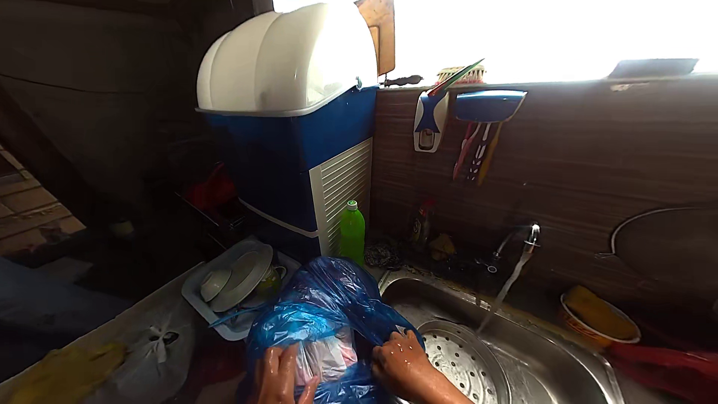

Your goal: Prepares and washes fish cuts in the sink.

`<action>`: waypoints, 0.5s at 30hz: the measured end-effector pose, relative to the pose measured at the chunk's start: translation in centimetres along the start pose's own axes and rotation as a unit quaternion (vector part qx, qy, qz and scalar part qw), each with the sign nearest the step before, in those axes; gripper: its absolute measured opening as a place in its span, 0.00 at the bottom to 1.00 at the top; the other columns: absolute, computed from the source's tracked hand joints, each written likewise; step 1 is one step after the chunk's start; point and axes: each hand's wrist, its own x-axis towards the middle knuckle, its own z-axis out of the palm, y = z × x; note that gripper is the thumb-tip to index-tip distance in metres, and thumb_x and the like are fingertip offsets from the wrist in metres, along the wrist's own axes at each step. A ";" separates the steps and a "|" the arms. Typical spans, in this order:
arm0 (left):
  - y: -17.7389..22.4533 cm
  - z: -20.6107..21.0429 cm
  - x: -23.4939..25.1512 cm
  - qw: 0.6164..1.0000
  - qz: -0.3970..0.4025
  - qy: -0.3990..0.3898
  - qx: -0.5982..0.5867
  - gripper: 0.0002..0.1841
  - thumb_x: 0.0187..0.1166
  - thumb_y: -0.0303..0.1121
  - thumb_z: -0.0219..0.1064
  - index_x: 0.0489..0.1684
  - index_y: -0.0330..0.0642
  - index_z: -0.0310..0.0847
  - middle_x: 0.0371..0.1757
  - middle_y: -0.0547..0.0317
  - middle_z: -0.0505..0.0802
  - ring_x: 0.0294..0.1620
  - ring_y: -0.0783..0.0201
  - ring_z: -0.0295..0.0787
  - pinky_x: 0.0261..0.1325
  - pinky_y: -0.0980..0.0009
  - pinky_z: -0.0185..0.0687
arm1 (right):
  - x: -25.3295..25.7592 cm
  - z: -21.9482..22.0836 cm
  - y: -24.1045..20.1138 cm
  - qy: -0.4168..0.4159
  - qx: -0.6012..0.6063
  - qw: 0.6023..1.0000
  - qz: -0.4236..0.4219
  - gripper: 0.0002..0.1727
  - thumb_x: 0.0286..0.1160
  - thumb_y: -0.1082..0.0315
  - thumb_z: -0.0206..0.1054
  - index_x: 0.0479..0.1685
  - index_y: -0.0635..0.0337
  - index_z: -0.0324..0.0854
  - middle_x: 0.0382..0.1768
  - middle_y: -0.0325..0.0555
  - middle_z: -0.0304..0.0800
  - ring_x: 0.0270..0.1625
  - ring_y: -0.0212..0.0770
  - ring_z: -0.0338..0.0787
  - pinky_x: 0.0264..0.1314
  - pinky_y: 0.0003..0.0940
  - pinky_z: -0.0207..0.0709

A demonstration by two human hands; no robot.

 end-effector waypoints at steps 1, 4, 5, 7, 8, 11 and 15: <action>0.2 -0.2 0.4 0.999 0.022 -0.015 0.031 0.36 0.70 0.52 0.76 0.70 0.32 0.82 0.65 0.26 0.84 0.67 0.28 0.79 0.69 0.39 0.77 | -0.5 -0.3 -0.2 -0.017 -0.015 1.000 0.002 0.25 0.83 0.47 0.58 0.49 0.58 0.91 0.57 0.58 0.93 0.73 0.67 0.81 0.75 0.78 0.60; 0.8 -0.8 1.8 0.993 0.055 -0.066 0.082 0.40 0.71 0.57 0.72 0.79 0.39 0.78 0.75 0.29 0.81 0.74 0.24 0.74 0.75 0.31 0.66 | -2.2 -0.5 -0.4 -0.050 -0.054 0.997 -0.003 0.18 0.77 0.56 0.68 0.47 0.64 0.92 0.64 0.61 0.88 0.75 0.69 0.78 0.75 0.80 0.59; 0.8 -0.8 2.4 0.991 0.060 -0.078 0.089 0.43 0.70 0.62 0.71 0.80 0.37 0.76 0.76 0.29 0.81 0.75 0.24 0.74 0.76 0.28 0.62 | -2.7 -0.7 -0.5 -0.048 -0.058 0.997 -0.002 0.16 0.76 0.60 0.68 0.49 0.63 0.92 0.65 0.62 0.87 0.75 0.69 0.77 0.75 0.79 0.60; 0.6 -0.5 3.8 0.989 0.057 -0.090 0.098 0.50 0.68 0.69 0.68 0.80 0.33 0.75 0.75 0.32 0.83 0.75 0.27 0.77 0.77 0.28 0.62 | -3.6 -1.6 -0.8 0.009 -0.044 0.999 0.003 0.14 0.74 0.66 0.69 0.54 0.62 0.90 0.62 0.66 0.88 0.74 0.73 0.76 0.75 0.78 0.62; 0.5 -0.3 4.4 0.989 0.053 -0.101 0.100 0.51 0.68 0.71 0.68 0.81 0.32 0.73 0.76 0.32 0.82 0.75 0.28 0.77 0.77 0.28 0.62 | -4.0 -2.1 -1.1 0.070 -0.033 0.997 0.003 0.14 0.73 0.67 0.68 0.54 0.62 0.90 0.59 0.66 0.89 0.73 0.74 0.78 0.74 0.76 0.64; 0.3 0.5 5.6 0.986 0.039 -0.130 0.099 0.51 0.68 0.69 0.68 0.83 0.33 0.71 0.79 0.32 0.78 0.78 0.28 0.74 0.79 0.29 0.59 | -3.7 -2.2 -2.8 0.303 -0.040 0.951 -0.042 0.09 0.73 0.64 0.68 0.42 0.54 0.92 0.46 0.48 0.94 0.61 0.60 0.88 0.61 0.62 0.78; 0.5 0.9 5.4 0.987 0.028 -0.125 0.098 0.48 0.69 0.63 0.69 0.84 0.33 0.70 0.81 0.31 0.77 0.79 0.27 0.72 0.79 0.28 0.57 | -1.3 -1.2 -5.6 0.190 0.110 0.971 -0.098 0.14 0.82 0.69 0.59 0.56 0.64 0.88 0.61 0.55 0.90 0.70 0.56 0.86 0.72 0.51 0.79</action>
